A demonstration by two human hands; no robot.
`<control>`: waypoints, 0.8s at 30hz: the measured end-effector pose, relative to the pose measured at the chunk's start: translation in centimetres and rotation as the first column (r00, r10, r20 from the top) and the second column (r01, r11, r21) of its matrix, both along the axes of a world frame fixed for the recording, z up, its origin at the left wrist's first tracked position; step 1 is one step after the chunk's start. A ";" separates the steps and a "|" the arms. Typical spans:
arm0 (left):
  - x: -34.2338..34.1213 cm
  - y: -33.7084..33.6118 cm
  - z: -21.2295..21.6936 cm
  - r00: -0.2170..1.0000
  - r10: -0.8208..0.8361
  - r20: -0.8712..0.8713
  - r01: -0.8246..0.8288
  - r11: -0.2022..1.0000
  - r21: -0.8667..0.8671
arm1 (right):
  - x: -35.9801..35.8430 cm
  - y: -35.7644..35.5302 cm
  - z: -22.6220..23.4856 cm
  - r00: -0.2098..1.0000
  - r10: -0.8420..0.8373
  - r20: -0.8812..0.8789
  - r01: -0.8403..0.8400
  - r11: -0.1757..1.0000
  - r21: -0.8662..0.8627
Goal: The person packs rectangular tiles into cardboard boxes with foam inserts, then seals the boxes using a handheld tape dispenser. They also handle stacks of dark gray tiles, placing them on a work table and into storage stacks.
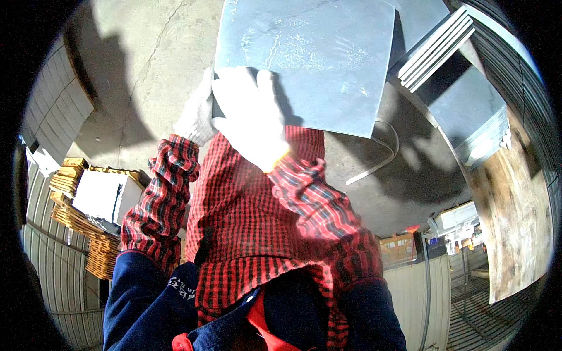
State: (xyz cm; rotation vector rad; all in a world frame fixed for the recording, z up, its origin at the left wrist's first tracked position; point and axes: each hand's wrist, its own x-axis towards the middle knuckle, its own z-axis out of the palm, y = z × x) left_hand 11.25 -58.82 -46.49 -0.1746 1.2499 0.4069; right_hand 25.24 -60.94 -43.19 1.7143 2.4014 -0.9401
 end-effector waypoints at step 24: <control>-0.9 0.4 0.0 0.946 0.224 0.235 -0.190 0.969 -0.158 | 17.2 6.1 -2.9 0.751 -0.653 0.093 0.619 0.747 0.243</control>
